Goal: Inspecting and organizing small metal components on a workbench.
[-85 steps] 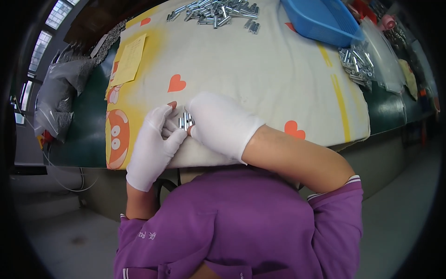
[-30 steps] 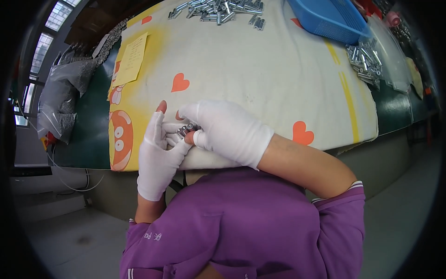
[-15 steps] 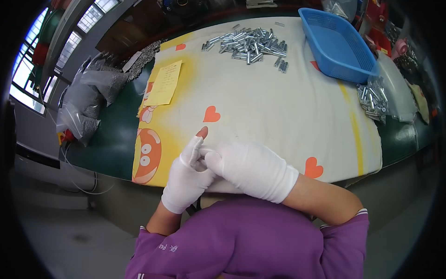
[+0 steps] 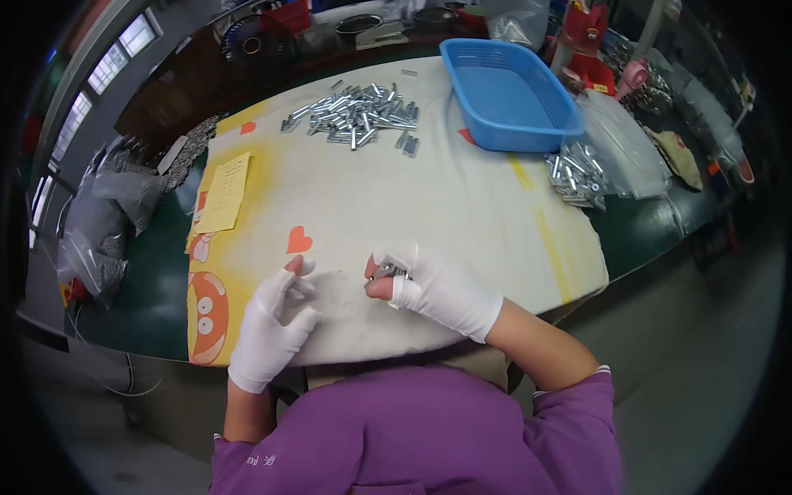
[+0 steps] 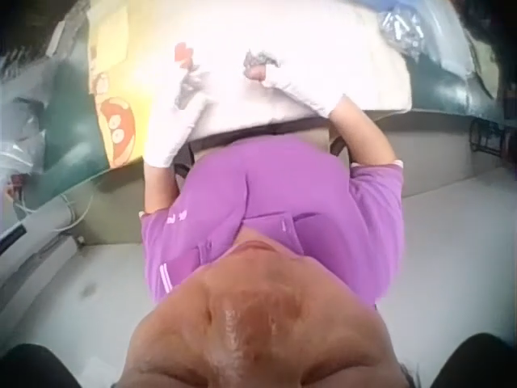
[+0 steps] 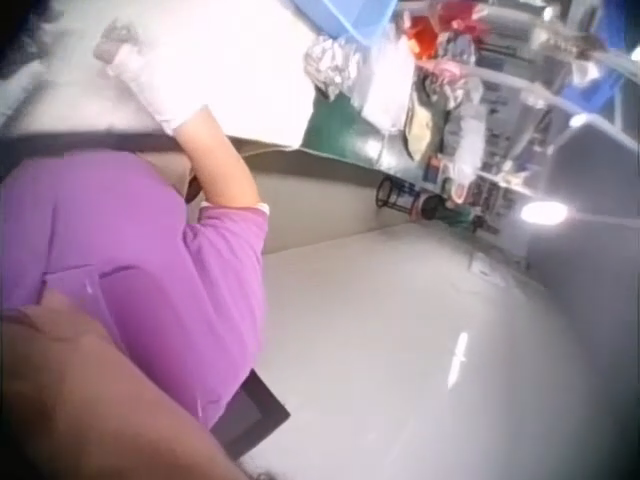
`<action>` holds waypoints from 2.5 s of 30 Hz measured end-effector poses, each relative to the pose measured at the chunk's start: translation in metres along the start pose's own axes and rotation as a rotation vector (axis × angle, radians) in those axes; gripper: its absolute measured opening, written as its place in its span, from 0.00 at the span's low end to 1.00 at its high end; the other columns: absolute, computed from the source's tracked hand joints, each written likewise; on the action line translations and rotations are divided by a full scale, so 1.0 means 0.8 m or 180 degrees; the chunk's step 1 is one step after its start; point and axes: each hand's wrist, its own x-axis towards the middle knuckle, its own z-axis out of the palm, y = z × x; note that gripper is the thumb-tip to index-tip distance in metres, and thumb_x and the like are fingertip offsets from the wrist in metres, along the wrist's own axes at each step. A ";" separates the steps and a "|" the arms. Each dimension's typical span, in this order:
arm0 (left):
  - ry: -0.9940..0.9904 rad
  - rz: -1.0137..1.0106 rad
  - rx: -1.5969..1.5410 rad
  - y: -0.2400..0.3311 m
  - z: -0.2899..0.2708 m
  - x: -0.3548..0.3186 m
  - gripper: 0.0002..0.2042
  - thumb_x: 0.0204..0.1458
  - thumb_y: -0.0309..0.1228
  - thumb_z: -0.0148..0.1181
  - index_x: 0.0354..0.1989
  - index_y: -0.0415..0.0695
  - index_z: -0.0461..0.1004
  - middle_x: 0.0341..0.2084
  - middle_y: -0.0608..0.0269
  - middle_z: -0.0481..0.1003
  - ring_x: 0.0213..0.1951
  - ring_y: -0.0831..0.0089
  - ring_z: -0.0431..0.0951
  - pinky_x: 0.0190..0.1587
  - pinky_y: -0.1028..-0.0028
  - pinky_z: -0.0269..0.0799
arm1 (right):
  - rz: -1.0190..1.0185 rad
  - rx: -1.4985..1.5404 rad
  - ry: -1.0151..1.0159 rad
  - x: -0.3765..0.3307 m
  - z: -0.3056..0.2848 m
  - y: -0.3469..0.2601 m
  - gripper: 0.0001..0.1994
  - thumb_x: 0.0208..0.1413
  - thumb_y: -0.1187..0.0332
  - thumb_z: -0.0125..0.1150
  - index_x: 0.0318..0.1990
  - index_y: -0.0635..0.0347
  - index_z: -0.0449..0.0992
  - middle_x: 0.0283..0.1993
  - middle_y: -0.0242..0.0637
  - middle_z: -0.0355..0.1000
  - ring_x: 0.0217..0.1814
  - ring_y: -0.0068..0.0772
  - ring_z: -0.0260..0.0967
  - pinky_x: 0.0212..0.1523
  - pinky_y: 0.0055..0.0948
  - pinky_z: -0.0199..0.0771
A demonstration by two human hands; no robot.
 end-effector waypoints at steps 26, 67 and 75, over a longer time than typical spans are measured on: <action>0.0419 -0.0826 -0.0646 -0.028 0.016 0.006 0.26 0.51 0.14 0.49 0.62 0.35 0.62 0.58 0.52 0.69 0.50 0.71 0.70 0.58 0.73 0.64 | -0.1077 0.2334 0.3298 -0.133 -0.176 0.040 0.14 0.64 0.58 0.56 0.45 0.59 0.68 0.33 0.32 0.65 0.24 0.15 0.54 0.23 0.15 0.56; 0.0568 -0.0805 -0.0716 -0.039 0.021 0.011 0.24 0.54 0.16 0.50 0.61 0.32 0.62 0.56 0.52 0.70 0.51 0.72 0.70 0.58 0.73 0.65 | 0.0150 -0.2804 0.2614 -0.106 -0.305 0.046 0.11 0.55 0.61 0.64 0.37 0.60 0.79 0.40 0.40 0.75 0.37 0.41 0.72 0.42 0.31 0.72; 0.0490 -0.0740 -0.0967 -0.050 0.021 0.001 0.21 0.58 0.18 0.52 0.60 0.35 0.62 0.58 0.54 0.70 0.51 0.74 0.71 0.59 0.74 0.64 | 0.0016 -0.4267 0.2199 -0.085 -0.337 -0.021 0.12 0.54 0.58 0.64 0.37 0.56 0.81 0.34 0.43 0.72 0.39 0.45 0.71 0.42 0.36 0.71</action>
